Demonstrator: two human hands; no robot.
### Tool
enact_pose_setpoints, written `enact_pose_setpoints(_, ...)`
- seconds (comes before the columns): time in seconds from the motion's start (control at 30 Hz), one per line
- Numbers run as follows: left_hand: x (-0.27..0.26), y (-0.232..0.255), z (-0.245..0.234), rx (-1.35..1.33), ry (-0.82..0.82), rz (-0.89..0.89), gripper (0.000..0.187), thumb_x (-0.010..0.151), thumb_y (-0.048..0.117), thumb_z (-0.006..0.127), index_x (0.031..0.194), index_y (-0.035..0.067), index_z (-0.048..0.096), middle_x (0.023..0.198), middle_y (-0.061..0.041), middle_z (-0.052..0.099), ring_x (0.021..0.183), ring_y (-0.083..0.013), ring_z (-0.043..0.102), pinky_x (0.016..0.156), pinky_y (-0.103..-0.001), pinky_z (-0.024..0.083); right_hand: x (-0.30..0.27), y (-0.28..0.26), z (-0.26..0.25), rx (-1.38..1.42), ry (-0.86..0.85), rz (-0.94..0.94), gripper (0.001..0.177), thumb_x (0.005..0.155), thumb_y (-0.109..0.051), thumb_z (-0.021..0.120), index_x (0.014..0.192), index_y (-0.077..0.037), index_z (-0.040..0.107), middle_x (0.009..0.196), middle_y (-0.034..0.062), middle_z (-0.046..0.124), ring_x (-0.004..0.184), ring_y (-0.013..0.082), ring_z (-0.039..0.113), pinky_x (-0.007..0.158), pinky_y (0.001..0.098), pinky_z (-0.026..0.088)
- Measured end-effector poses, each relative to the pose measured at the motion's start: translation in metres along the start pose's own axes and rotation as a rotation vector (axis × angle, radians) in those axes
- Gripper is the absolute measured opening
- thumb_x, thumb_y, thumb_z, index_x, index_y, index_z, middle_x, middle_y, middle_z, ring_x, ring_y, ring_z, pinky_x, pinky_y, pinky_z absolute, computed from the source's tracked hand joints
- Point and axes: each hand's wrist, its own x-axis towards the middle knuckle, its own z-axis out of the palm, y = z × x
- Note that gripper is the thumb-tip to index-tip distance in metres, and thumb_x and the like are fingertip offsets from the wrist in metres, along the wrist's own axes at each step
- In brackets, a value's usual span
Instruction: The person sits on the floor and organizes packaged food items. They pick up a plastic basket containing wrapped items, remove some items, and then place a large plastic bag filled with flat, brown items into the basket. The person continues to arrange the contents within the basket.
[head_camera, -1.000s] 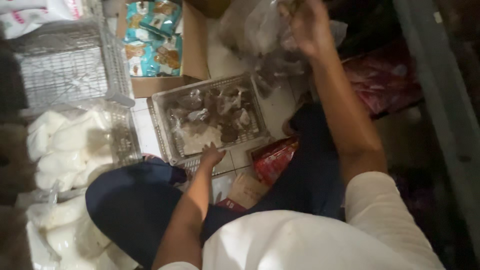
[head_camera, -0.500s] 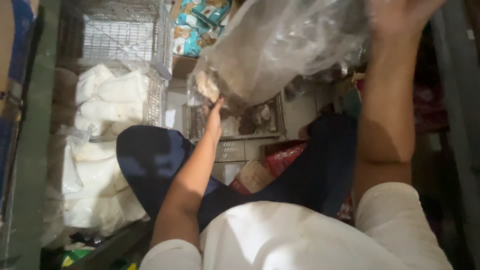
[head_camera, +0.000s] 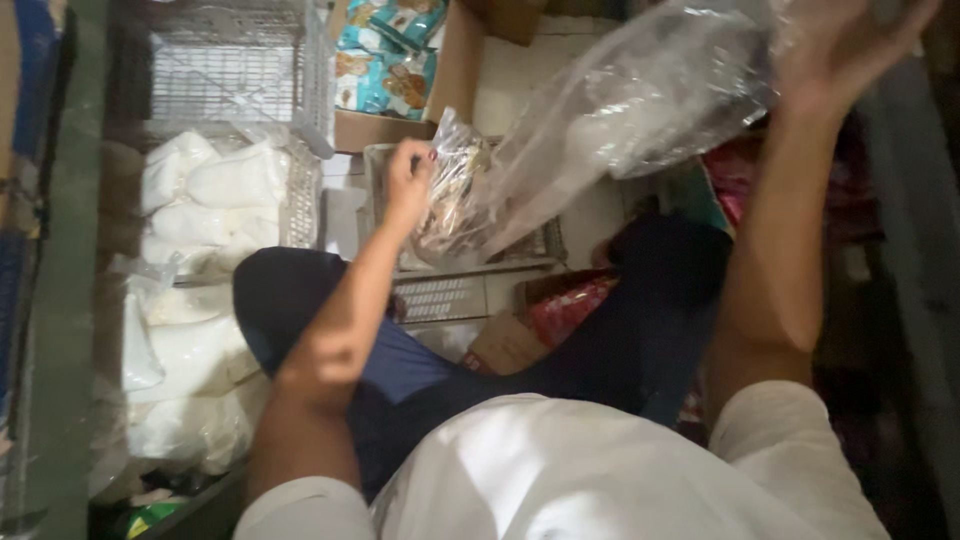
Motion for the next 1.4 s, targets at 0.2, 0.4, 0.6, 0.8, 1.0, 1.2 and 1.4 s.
enact_pose_setpoints(0.2, 0.076, 0.057, -0.076, -0.392, -0.027, -0.142, 0.006, 0.105, 0.000, 0.061, 0.101, 0.004, 0.060, 0.099, 0.000, 0.059, 0.096, -0.0098, 0.053, 0.091, -0.025, 0.043, -0.095, 0.045, -0.034, 0.346, -0.063, 0.127, 0.058, 0.106, -0.049, 0.062, 0.152, -0.015, 0.051, 0.142, 0.0009, 0.058, 0.116, 0.0156, 0.060, 0.096, 0.0293, 0.052)
enact_pose_setpoints(0.4, 0.085, 0.064, -0.111, -0.878, 0.183, -0.230, 0.002, 0.115, 0.005, 0.059, 0.118, 0.005, 0.060, 0.104, 0.001, 0.057, 0.093, -0.0082, 0.050, 0.084, -0.026, 0.041, -0.122, 0.081, -0.015, -0.101, 0.395, 0.159, 0.041, 0.096, -0.034, 0.067, 0.126, -0.008, 0.060, 0.135, 0.0128, 0.064, 0.126, 0.0321, 0.062, 0.114, 0.0497, 0.051)
enact_pose_setpoints(0.6, 0.068, 0.065, -0.109, -1.077, 0.275, -0.271, 0.014, 0.109, 0.011, 0.057, 0.122, 0.007, 0.060, 0.114, -0.004, 0.066, 0.106, -0.0153, 0.063, 0.098, -0.032, 0.050, -0.109, 0.107, -0.041, -0.689, 0.634, 0.350, 0.027, 0.100, -0.035, 0.072, 0.109, -0.010, 0.070, 0.106, 0.0060, 0.059, 0.095, 0.0230, 0.056, 0.079, 0.0401, 0.048)
enact_pose_setpoints(0.8, 0.061, 0.078, -0.097, -1.167, 0.254, -0.348, 0.016, 0.100, 0.011, 0.061, 0.116, 0.010, 0.060, 0.116, -0.003, 0.068, 0.111, -0.0164, 0.065, 0.103, -0.035, 0.052, -0.134, 0.184, -0.021, -1.745, -0.064, 0.158, 0.026, 0.101, -0.024, 0.072, 0.107, 0.000, 0.065, 0.122, 0.0207, 0.069, 0.107, 0.0316, 0.063, 0.093, 0.0466, 0.050)
enact_pose_setpoints(1.0, 0.060, 0.068, -0.068, -1.094, 0.243, -0.338, 0.013, 0.103, 0.007, 0.063, 0.116, 0.006, 0.061, 0.112, -0.004, 0.066, 0.108, -0.0139, 0.061, 0.101, -0.030, 0.047, -0.170, 0.270, 0.102, -1.780, -0.396, 0.124, 0.087, 0.090, -0.042, 0.083, 0.155, -0.002, 0.040, 0.153, 0.0244, 0.047, 0.139, 0.0419, 0.044, 0.115, 0.0533, 0.035)
enact_pose_setpoints(1.2, 0.059, 0.046, -0.045, -0.912, 0.227, -0.332, 0.014, 0.098, 0.002, 0.066, 0.111, 0.007, 0.062, 0.107, -0.002, 0.063, 0.102, -0.0121, 0.057, 0.096, -0.027, 0.044, -0.182, 0.330, 0.203, -1.367, -0.583, 0.138, 0.119, 0.082, -0.053, 0.085, 0.163, -0.002, 0.014, 0.168, 0.0220, 0.018, 0.157, 0.0426, 0.020, 0.127, 0.0527, 0.019)
enact_pose_setpoints(1.4, 0.055, 0.039, -0.026, -0.895, 0.098, -0.322, 0.004, 0.102, 0.005, 0.067, 0.102, 0.006, 0.063, 0.110, -0.002, 0.064, 0.103, -0.0101, 0.057, 0.095, -0.026, 0.044, -0.152, 0.390, 0.213, -1.750, -0.620, -0.073, 0.055, 0.089, -0.032, 0.083, 0.132, -0.003, 0.064, 0.123, 0.0221, 0.066, 0.124, 0.0365, 0.059, 0.117, 0.0643, 0.024)
